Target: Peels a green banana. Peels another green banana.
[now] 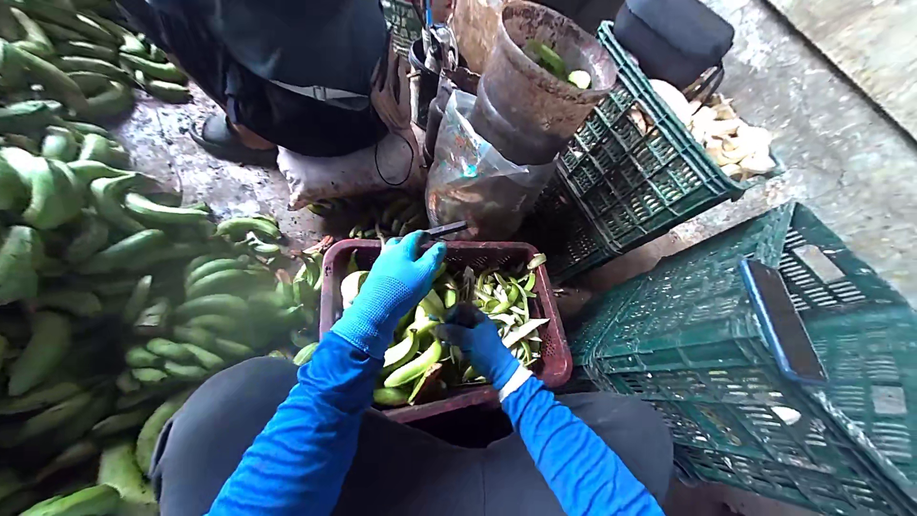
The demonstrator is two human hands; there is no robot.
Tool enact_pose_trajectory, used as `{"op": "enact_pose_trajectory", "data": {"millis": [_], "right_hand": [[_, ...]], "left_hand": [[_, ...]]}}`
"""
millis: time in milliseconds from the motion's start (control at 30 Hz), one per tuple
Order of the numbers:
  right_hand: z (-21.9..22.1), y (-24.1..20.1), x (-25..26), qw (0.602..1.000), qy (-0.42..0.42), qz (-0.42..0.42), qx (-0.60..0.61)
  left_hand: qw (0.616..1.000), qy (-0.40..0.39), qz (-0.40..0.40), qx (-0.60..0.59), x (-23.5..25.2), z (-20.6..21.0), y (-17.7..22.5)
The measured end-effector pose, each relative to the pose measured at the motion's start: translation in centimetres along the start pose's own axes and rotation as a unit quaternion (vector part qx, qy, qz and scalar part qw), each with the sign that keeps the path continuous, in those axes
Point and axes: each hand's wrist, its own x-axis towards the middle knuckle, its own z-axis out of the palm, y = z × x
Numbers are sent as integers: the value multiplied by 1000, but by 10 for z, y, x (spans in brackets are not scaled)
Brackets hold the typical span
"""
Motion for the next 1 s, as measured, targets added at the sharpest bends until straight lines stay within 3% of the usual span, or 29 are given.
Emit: {"op": "enact_pose_trajectory", "data": {"millis": [133, 233, 333, 400, 433, 500, 600, 667, 833, 1000], "right_hand": [[21, 12, -3, 995, 35, -35, 91], [10, -11, -11, 989, 83, -85, -83], [-29, -49, -23, 921, 53, -205, -326], [-57, -75, -36, 872, 23, -274, -405], [-71, -82, -41, 871, 31, -280, -403], [-97, -84, -44, 916, 116, -244, -295], [-131, -74, -32, 929, 311, -131, -150], [-137, -66, -27, 920, 348, -112, -139], [-109, -50, -37, 938, 211, -119, -249], [-88, -46, -38, 946, 144, -87, -277]], "left_hand": [[996, 7, -55, 75, 5, -2, 2], [984, -27, -136, 113, 6, -9, 1], [986, -72, -128, -74, 3, 7, -4], [958, -130, -116, -228, 3, 18, 5], [936, -146, -113, -298, 4, 26, 12], [911, -149, -96, -372, 2, 40, 21], [958, -92, -1, -271, 1, 55, 13], [972, -58, 27, -226, 0, 61, 11], [962, -34, 74, -262, -2, 71, 24], [964, -39, 89, -246, -10, 78, 19]]}}
